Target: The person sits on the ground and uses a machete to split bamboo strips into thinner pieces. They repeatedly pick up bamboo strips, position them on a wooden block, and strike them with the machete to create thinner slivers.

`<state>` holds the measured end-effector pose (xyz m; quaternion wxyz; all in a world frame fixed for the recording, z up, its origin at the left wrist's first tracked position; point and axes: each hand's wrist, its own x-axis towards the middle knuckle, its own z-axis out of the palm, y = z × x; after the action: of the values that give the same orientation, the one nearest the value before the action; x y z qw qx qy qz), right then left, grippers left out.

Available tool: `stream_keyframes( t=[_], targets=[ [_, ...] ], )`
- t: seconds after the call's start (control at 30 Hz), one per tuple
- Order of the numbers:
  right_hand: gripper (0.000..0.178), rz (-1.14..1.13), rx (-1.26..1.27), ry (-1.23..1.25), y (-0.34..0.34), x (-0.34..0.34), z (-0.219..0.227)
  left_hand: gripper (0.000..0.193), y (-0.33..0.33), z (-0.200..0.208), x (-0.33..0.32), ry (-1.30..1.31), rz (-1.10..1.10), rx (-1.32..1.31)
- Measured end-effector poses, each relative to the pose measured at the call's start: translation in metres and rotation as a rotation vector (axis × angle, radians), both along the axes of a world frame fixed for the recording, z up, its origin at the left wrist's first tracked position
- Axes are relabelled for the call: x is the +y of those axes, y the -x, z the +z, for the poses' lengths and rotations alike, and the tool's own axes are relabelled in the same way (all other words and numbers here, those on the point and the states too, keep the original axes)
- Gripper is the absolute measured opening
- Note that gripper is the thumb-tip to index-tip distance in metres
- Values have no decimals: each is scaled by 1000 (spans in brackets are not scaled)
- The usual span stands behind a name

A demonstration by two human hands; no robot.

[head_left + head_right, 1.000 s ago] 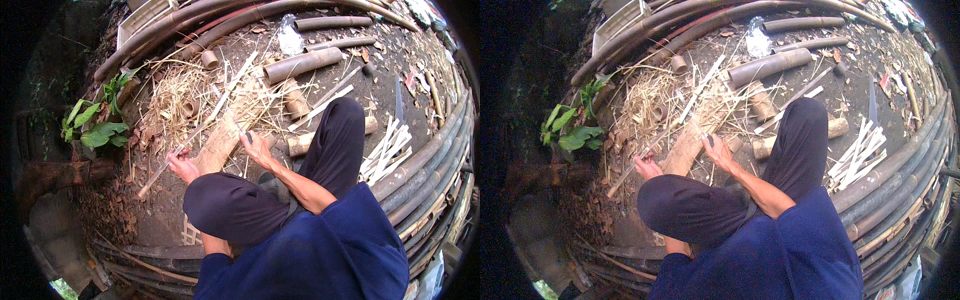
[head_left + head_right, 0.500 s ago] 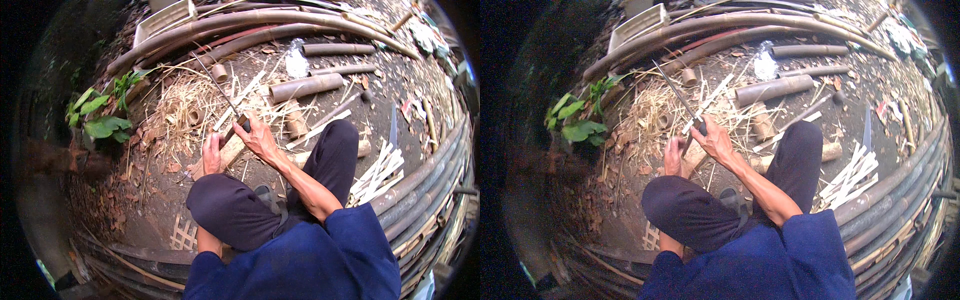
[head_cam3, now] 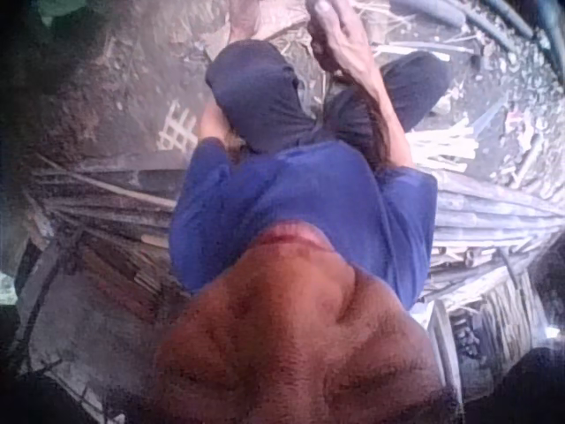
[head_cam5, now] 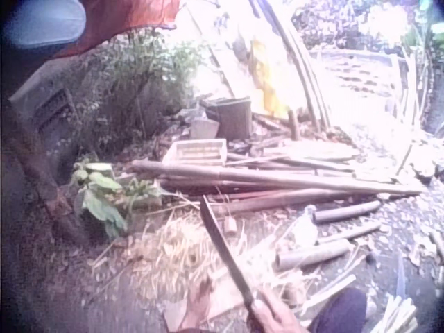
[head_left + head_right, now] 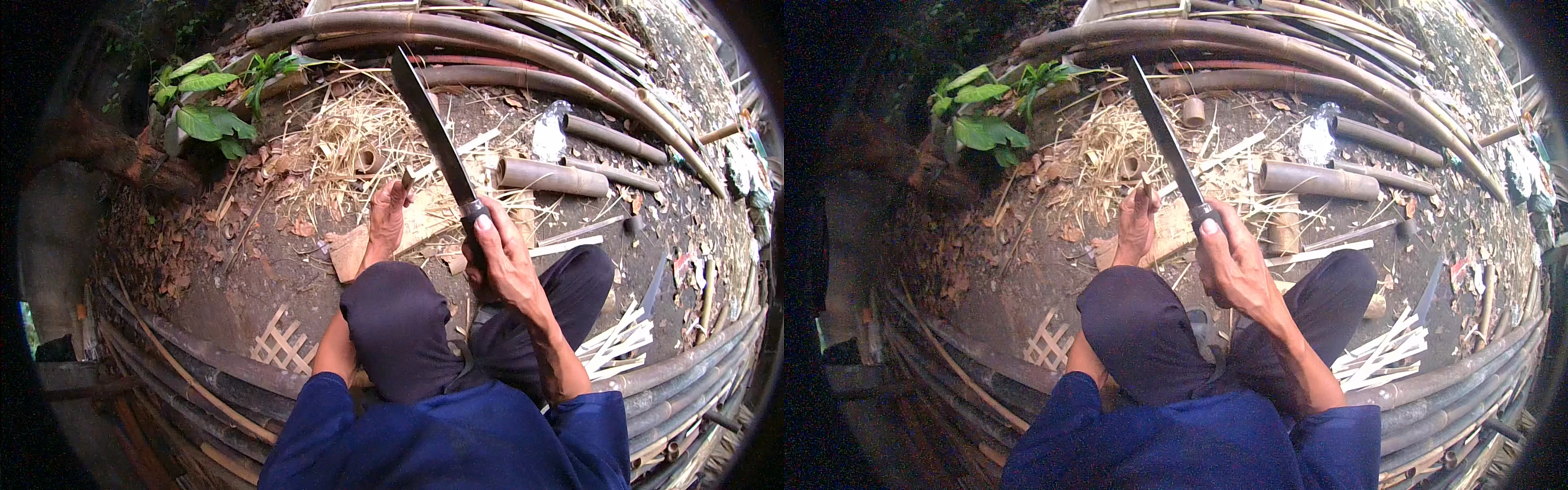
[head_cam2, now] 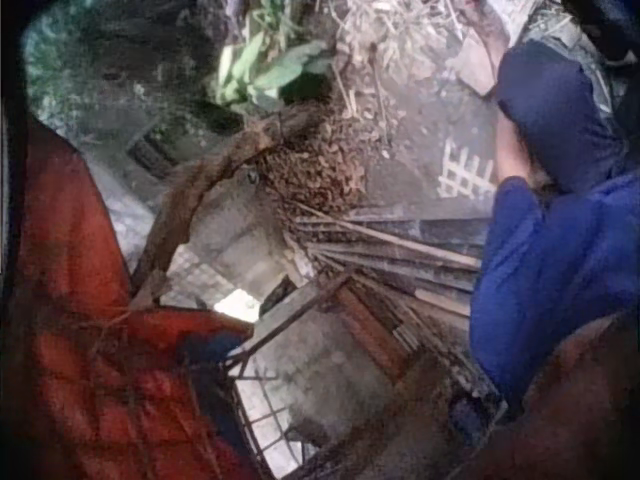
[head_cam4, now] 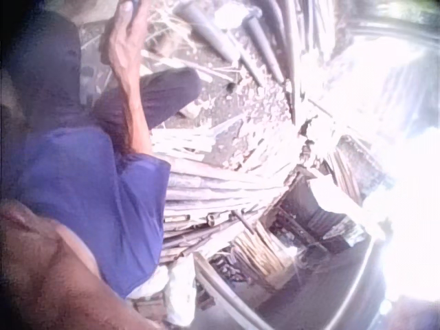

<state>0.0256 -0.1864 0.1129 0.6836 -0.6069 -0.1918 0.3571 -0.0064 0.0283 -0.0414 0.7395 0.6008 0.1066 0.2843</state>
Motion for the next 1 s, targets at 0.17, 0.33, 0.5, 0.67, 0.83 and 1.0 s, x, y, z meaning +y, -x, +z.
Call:
stream_keyframes(
  t=[0.17, 0.33, 0.5, 0.67, 0.83, 1.0],
  targets=[
    [38, 23, 73, -6, 5, 3, -1, 55, -3, 5, -6, -32, 2, -8],
    [39, 30, 43, -10, 5, 7, -10, 55, -2, 2, -7, -35, -14, 14],
    [40, 69, 60, 45, 1, 8, -9, 51, -6, 4, -13, 55, 2, -8],
    [38, 51, 155, 57, 6, 7, 3, 49, -5, -4, -6, 16, -32, -22],
    [36, 3, -17, 93, 11, 9, -8, 50, -7, -4, -11, 52, -5, -9],
    [35, -75, -471, 232, 17, 8, 3, 52, -10, 16, -17, 23, 5, -8]
  ],
)
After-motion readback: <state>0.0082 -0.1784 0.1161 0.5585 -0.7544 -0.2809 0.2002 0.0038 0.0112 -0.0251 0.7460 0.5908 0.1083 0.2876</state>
